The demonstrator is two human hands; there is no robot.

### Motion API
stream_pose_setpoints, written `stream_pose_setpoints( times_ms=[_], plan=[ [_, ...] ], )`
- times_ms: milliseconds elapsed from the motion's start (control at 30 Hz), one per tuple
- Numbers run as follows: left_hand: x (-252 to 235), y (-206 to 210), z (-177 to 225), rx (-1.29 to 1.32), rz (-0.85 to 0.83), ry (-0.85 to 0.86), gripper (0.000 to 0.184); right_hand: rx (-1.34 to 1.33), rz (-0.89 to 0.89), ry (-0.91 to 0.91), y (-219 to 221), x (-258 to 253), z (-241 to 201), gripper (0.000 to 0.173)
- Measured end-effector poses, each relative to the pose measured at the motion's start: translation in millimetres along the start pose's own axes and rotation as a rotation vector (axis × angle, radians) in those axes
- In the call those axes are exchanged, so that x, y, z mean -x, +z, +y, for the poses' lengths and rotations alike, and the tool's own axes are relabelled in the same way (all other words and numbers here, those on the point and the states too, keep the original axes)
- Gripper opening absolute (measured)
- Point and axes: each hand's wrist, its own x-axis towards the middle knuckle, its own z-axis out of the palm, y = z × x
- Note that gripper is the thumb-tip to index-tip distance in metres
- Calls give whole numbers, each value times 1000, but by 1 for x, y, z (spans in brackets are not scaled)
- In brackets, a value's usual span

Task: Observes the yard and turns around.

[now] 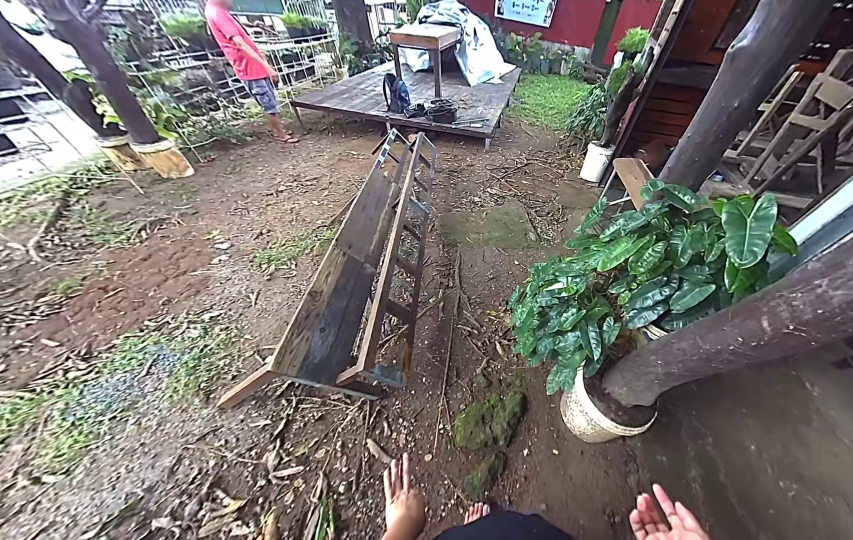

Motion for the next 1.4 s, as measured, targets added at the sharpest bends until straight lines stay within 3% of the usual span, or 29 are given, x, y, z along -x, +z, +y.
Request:
stream_pose_setpoints(
  times_ms=[1067, 1233, 1400],
  plan=[
    [10, -7, 3, -10, -6, 29, 52, 20, 26, -10, -2, 9, -1, 39],
    [11, 1, 0, 42, 101, 16, 51, 9, -22, 13, -1, 5, 1, 40],
    [7, 7, -3, 25, 93, -2, 50, 57, 21, 15, 5, 6, -2, 43]
  ],
)
